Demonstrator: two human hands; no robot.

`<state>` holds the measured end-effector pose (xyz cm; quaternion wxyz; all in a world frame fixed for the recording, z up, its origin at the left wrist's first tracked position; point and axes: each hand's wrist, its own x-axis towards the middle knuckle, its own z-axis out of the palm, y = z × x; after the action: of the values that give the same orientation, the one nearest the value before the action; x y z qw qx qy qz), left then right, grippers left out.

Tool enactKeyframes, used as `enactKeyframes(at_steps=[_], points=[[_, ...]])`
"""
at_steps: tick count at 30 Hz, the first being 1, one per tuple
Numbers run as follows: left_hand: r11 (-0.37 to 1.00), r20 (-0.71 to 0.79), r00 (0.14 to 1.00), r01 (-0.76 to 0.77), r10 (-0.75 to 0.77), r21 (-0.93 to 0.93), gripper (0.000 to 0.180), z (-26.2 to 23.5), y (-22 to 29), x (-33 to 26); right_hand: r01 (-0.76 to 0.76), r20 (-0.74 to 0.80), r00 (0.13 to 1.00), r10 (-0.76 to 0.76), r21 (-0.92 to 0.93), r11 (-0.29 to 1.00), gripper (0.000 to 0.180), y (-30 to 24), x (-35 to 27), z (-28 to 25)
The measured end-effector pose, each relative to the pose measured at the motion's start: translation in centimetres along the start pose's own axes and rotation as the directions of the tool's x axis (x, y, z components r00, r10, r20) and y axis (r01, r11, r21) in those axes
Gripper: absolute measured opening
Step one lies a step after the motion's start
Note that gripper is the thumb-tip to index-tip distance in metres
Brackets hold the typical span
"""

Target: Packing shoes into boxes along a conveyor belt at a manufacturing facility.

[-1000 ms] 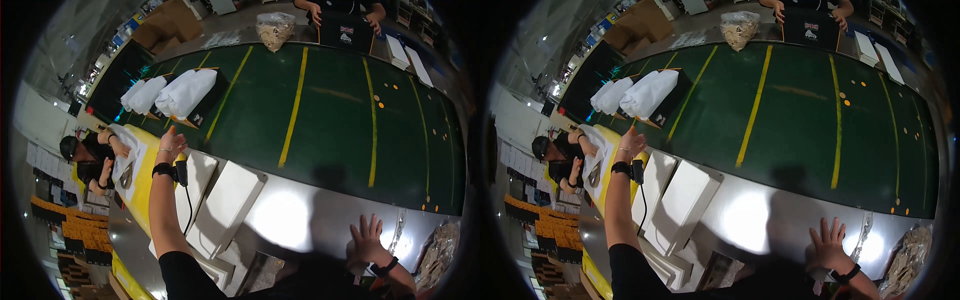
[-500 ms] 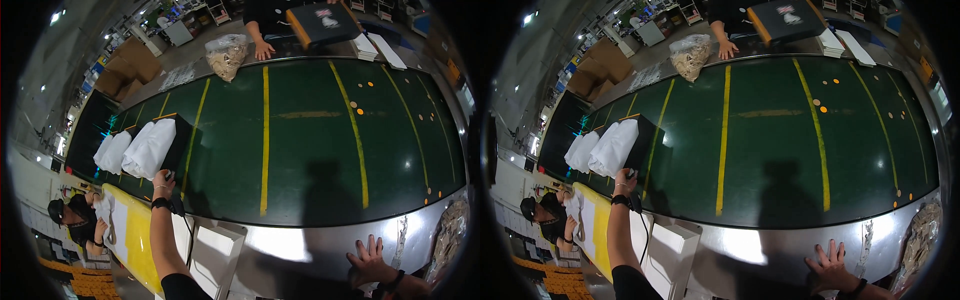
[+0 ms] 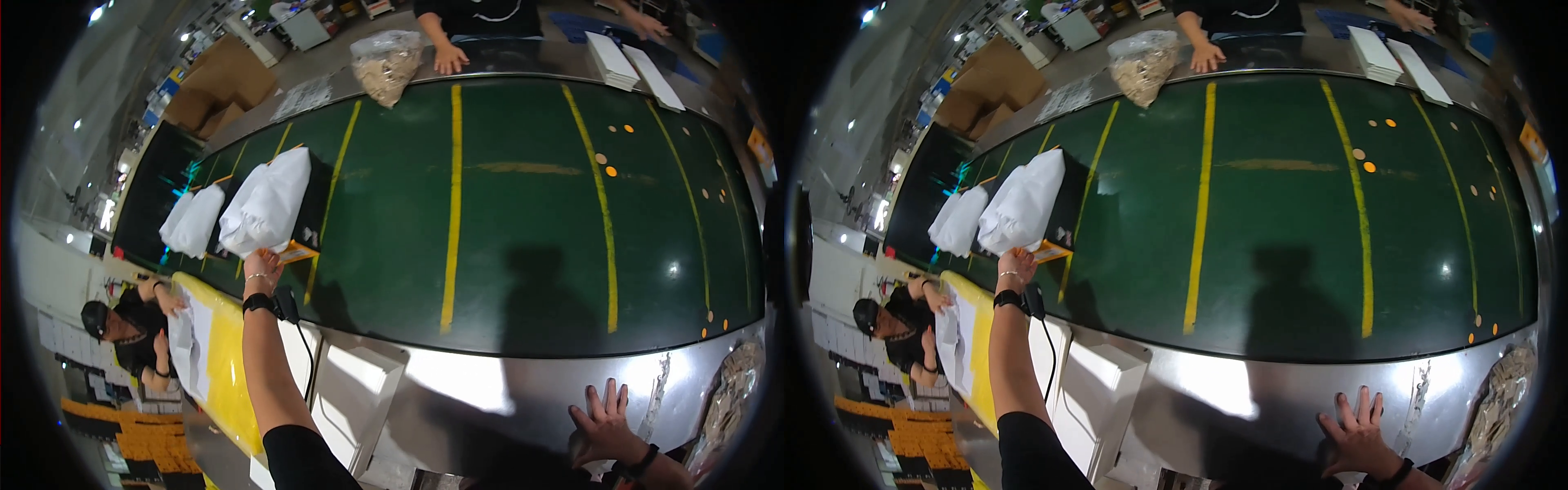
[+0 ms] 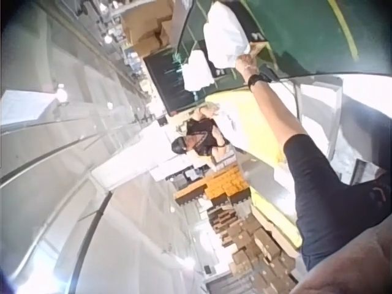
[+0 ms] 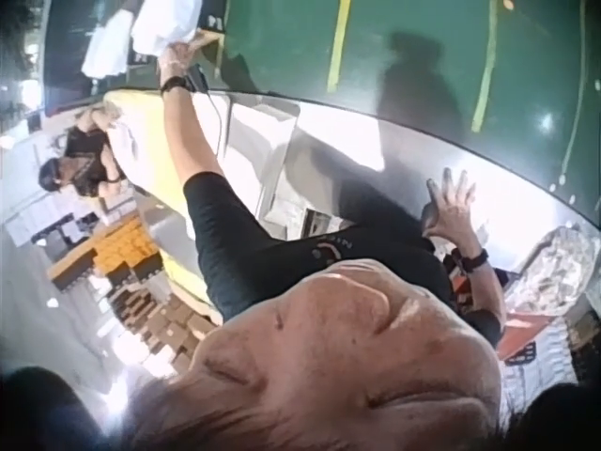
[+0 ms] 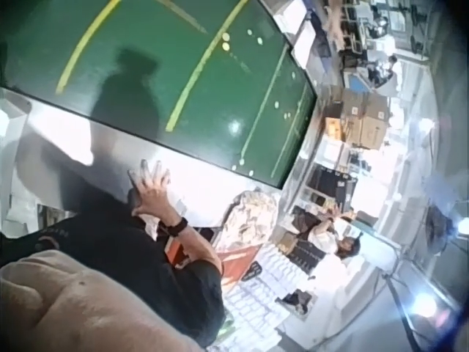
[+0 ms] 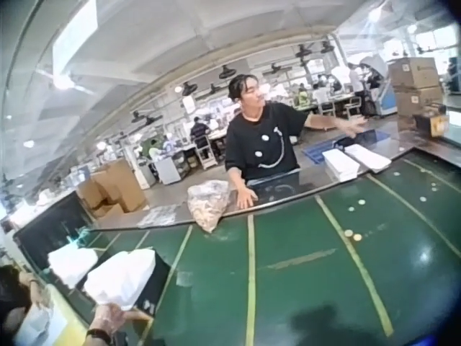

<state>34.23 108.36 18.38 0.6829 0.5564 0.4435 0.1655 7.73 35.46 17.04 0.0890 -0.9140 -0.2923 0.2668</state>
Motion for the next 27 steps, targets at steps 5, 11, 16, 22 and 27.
enactKeyframes(at_steps=[5,11,16,22,27], points=[[0.971,0.249,0.946,-0.230,0.207,0.067,0.017,-4.4,-1.5,6.4,0.029,-0.040,0.999,-0.030,-0.033,0.999,0.110,0.5,-0.2,-0.7],[0.996,-0.002,0.999,0.036,-0.036,-0.080,0.021,-4.4,-0.7,8.4,0.007,0.009,1.000,-0.007,-0.011,1.000,0.125,-0.1,0.3,-1.5],[0.990,-0.107,0.993,0.030,-0.045,-0.138,0.025,10.5,-5.2,1.4,-0.027,0.063,0.998,0.026,0.019,0.999,0.128,-0.7,-0.4,-1.7],[0.983,-0.086,0.992,-0.109,0.098,-0.144,0.015,18.5,-10.2,-8.6,-0.010,0.112,0.994,0.018,-0.071,0.997,0.131,-1.1,0.2,-0.4],[0.982,0.056,0.984,-0.167,0.172,-0.087,0.010,23.3,-14.7,-26.8,0.012,0.073,0.997,-0.004,-0.105,0.994,0.140,-1.1,-0.5,0.0]])
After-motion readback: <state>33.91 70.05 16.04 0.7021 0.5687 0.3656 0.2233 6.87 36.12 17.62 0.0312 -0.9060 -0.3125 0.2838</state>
